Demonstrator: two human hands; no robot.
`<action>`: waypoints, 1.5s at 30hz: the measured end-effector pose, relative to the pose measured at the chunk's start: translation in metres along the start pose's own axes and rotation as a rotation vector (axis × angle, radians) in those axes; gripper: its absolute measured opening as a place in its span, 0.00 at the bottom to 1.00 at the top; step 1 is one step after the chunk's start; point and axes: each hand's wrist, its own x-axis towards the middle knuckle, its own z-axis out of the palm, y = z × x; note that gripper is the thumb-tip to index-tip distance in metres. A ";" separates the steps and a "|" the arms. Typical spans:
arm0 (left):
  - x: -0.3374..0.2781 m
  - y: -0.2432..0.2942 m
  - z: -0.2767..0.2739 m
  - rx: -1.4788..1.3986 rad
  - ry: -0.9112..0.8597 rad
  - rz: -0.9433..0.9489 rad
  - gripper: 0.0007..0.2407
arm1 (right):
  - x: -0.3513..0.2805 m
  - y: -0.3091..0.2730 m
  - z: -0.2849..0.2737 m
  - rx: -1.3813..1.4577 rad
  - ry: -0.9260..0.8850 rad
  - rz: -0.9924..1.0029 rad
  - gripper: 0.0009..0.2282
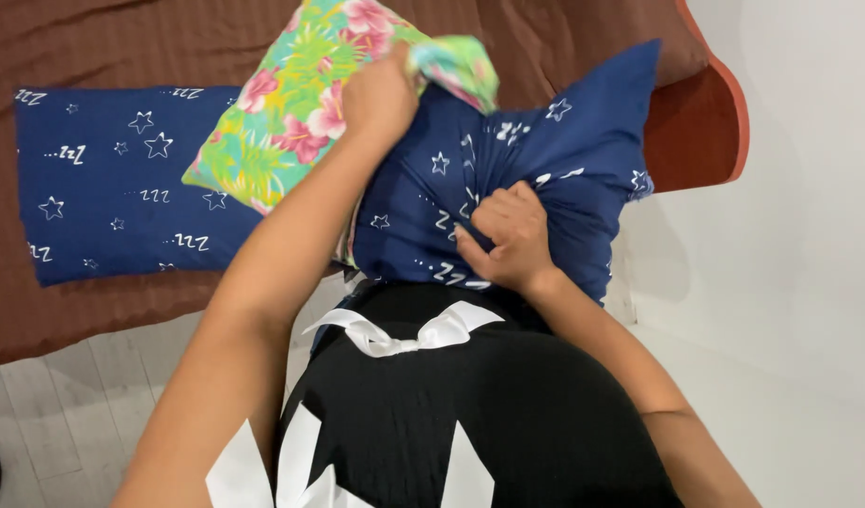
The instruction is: The person removes a floral pillowcase from a pillow, turns it inside out, and then folds it neatly on a bed. The person then places the folded pillowcase on a stack of other linens.
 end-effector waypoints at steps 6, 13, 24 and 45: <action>0.011 -0.027 -0.007 -0.754 0.149 -0.531 0.10 | -0.010 0.026 0.019 -0.363 0.003 0.154 0.11; -0.063 -0.015 -0.029 -2.015 -0.111 -0.539 0.15 | -0.010 0.037 -0.012 -0.113 -0.045 0.507 0.10; -0.118 -0.026 -0.025 -2.062 -0.579 -0.669 0.17 | 0.004 0.080 -0.019 -0.078 -0.826 0.884 0.31; -0.110 0.027 -0.038 -0.350 0.054 0.110 0.20 | -0.031 0.051 0.028 0.288 0.012 1.047 0.15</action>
